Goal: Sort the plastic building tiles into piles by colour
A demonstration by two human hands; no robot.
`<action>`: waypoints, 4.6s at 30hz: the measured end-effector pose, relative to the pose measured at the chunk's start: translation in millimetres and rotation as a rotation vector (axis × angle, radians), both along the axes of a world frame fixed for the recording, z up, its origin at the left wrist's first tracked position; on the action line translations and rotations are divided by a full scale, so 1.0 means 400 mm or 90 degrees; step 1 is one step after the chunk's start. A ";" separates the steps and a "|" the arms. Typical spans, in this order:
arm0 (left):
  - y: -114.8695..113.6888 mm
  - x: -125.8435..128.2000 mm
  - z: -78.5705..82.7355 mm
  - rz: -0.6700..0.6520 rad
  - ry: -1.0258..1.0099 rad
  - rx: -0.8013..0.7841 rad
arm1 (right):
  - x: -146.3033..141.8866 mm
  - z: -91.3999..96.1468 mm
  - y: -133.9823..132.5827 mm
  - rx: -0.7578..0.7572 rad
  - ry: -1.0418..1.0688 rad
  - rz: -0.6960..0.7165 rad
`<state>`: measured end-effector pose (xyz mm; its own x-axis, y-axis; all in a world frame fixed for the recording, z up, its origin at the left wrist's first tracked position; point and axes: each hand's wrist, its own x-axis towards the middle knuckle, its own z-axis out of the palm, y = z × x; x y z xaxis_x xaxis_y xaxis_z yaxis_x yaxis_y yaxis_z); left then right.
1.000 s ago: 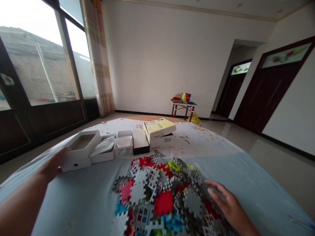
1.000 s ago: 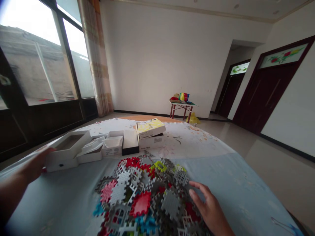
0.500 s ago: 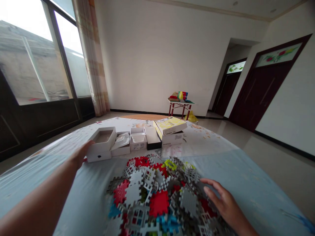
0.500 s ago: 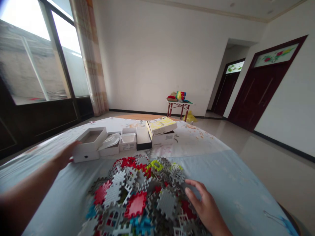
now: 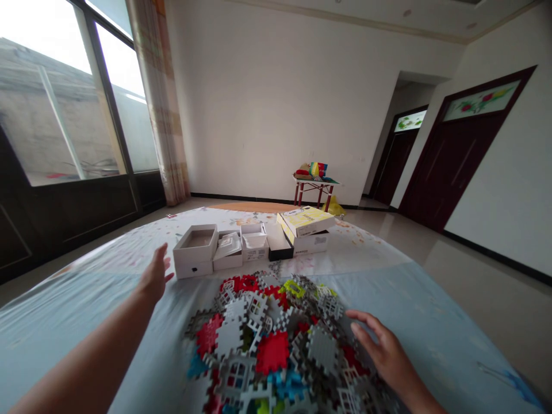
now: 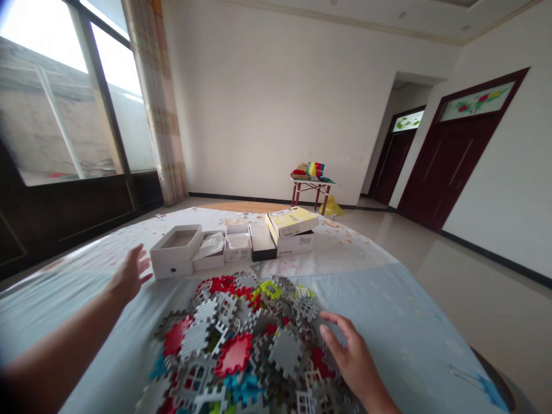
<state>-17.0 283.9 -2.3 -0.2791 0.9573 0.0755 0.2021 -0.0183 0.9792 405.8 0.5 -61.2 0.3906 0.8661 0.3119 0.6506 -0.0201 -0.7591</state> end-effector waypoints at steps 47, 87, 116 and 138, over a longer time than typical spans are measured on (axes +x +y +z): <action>-0.527 0.081 -0.097 0.016 0.295 0.033 | -0.092 0.178 -0.042 0.034 0.010 0.353; -0.534 0.111 -0.078 -0.060 0.252 0.032 | -0.370 0.156 -0.219 0.026 -0.537 0.627; -0.528 0.093 -0.082 0.016 0.041 0.059 | -0.494 0.158 -0.136 0.049 -0.583 0.613; -0.510 0.076 -0.105 0.021 0.048 0.046 | -0.118 0.078 -0.276 -0.034 -0.545 0.413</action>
